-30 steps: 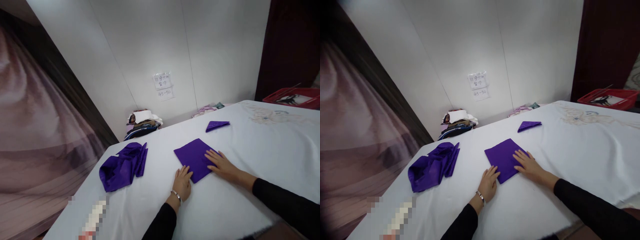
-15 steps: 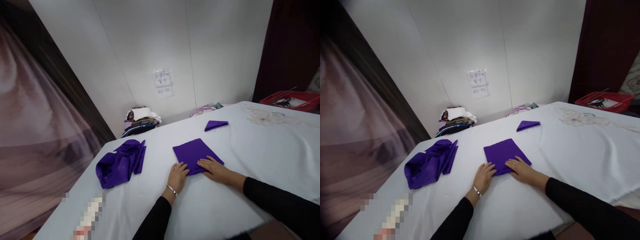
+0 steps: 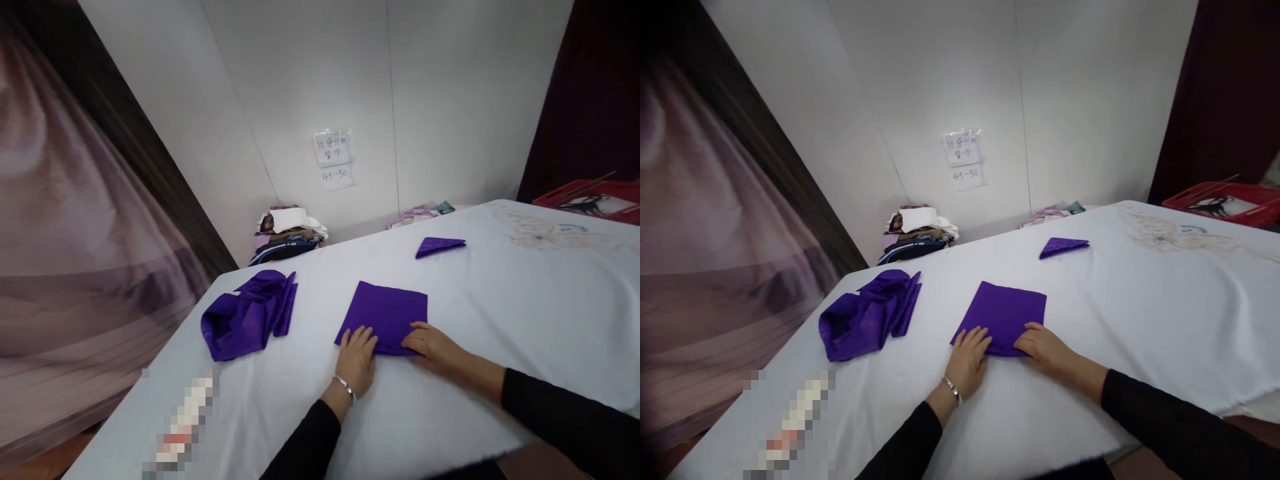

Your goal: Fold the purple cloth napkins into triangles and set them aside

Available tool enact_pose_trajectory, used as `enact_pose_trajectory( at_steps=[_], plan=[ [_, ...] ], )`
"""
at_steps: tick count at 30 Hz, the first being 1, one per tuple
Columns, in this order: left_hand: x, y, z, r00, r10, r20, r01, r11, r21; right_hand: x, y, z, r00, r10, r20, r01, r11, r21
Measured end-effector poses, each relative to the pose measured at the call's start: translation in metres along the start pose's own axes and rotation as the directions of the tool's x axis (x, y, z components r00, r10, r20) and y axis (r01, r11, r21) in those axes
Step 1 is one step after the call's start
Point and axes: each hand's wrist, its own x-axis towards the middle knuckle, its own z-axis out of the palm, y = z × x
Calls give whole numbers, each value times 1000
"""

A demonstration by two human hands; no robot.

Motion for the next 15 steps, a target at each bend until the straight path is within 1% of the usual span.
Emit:
enact_pose_trajectory(
  at_steps=[1,3,6,8,11,15],
  plan=[
    [-1,9,3,999,35,1,-35,999,-34,1,-4,3,1000,-22,-14,22,1000,8],
    [-1,21,8,998,60,4,-60,994,-87,3,-13,9,998,-55,-20,55,998,24],
    [-3,21,11,999,45,3,-44,990,-136,6,-18,13,996,-86,-16,86,996,30],
    [-7,12,8,999,40,-10,-41,988,-152,6,-13,13,995,-93,-40,94,995,16],
    [-18,-9,-1,1000,26,-12,-28,988,-150,2,8,9,993,-64,-104,62,998,-23],
    [-29,-38,-11,998,-65,-1,65,994,-93,-1,36,5,984,-7,-179,-5,998,-63]
  ],
)
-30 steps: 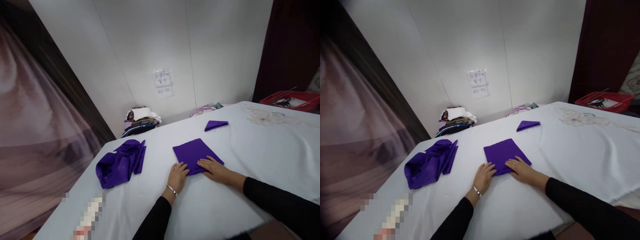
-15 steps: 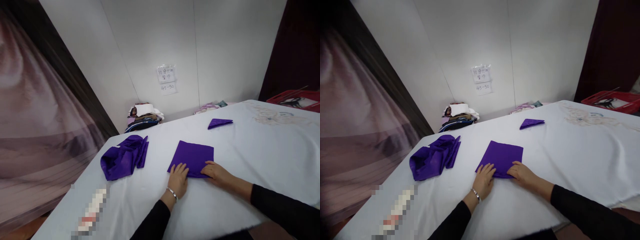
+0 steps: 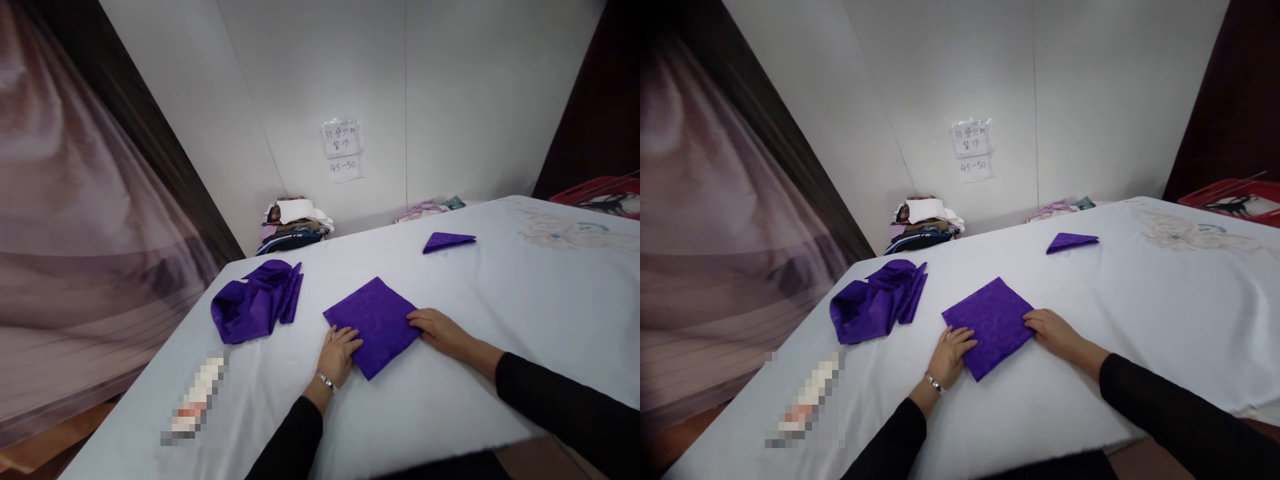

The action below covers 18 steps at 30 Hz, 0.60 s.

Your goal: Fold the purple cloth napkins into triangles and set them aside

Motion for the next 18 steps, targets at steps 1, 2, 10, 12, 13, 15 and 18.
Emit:
enact_pose_trajectory(
  at_steps=[1,2,10,12,13,15,18],
  plan=[
    [-1,-5,-2,999,-31,-4,31,999,18,0,4,-1,1000,11,0,-11,1000,-9],
    [-3,-8,-4,998,-61,-8,61,998,35,1,5,-2,1000,18,10,-17,1000,-16],
    [-36,44,-2,999,51,-17,-51,999,-10,-4,-19,-16,978,-69,199,67,998,14],
    [-45,55,0,998,50,-34,-50,999,-20,-3,-28,-22,970,-92,225,81,995,58],
    [-48,57,1,998,34,-49,-35,999,-19,-2,-32,-25,967,-105,231,86,992,90],
    [-52,55,2,996,-7,-86,6,1000,-11,5,-41,-33,965,-119,232,81,983,168],
    [-57,46,1,987,-40,-154,39,999,-10,23,-53,-42,973,-50,225,-17,957,289]
  ],
)
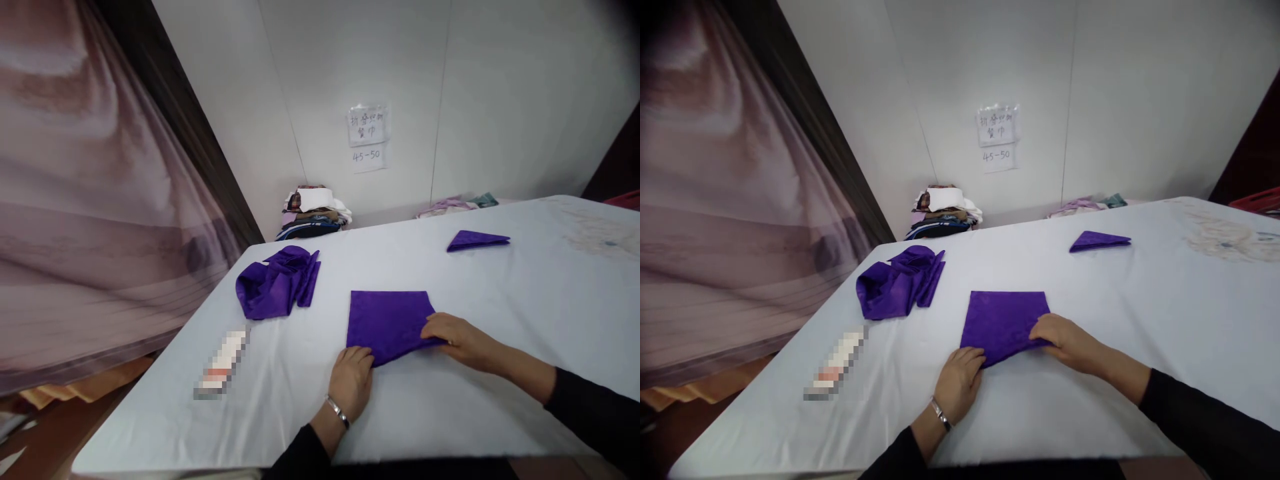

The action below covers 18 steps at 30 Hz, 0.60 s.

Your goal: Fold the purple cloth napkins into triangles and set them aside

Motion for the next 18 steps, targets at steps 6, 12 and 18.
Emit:
enact_pose_trajectory(
  at_steps=[6,12,18],
  plan=[
    [-8,-3,-4,992,-92,-89,88,995,-50,56,5,1,960,281,16,-273,916,296],
    [-18,1,-8,954,-269,-131,267,963,-29,119,31,22,953,280,114,-302,883,359],
    [-27,-3,-12,919,-362,-159,357,932,-60,157,46,47,948,254,193,-304,902,308]
  ],
)
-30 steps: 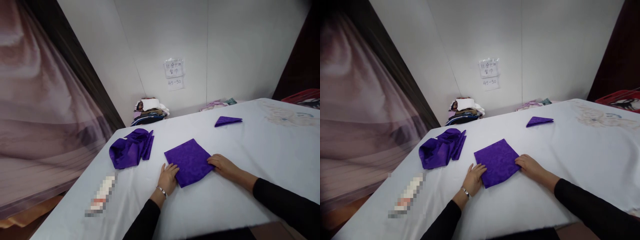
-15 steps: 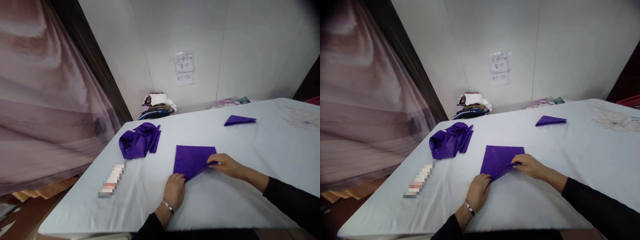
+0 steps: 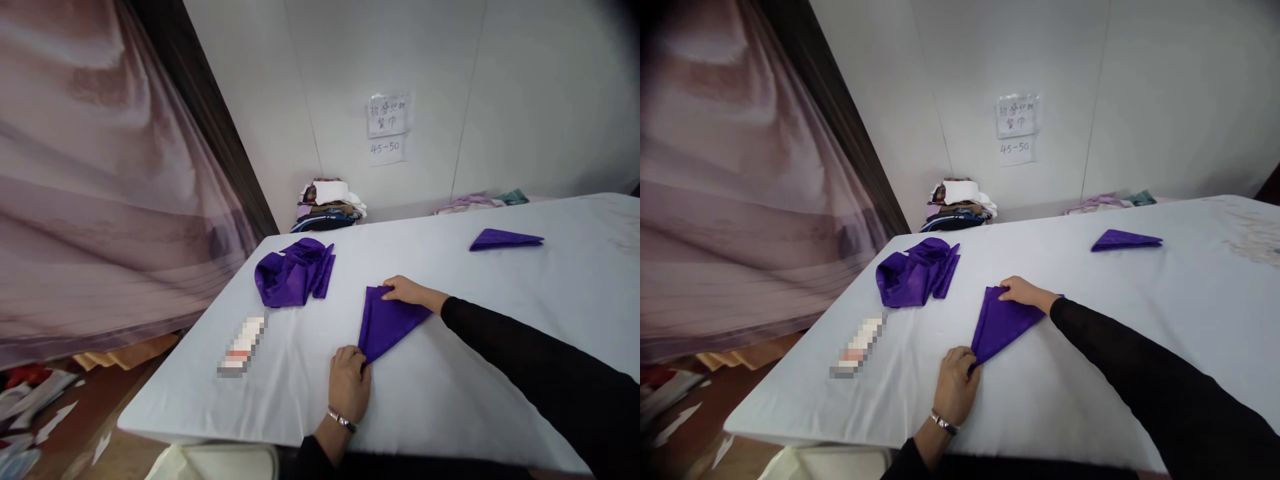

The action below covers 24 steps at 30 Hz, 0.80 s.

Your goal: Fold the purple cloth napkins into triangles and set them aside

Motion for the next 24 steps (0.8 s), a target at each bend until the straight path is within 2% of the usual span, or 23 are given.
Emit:
enact_pose_trajectory(
  at_steps=[8,16,24],
  plan=[
    [-3,-6,-4,996,-83,-17,82,995,-60,25,6,15,1000,-26,-13,24,992,-120],
    [-2,-10,-2,994,-105,0,105,989,-106,23,17,21,995,5,-105,-27,977,-214],
    [-4,-12,1,994,-107,-1,106,986,-126,25,22,29,985,-18,-173,-19,977,-212]
  ],
)
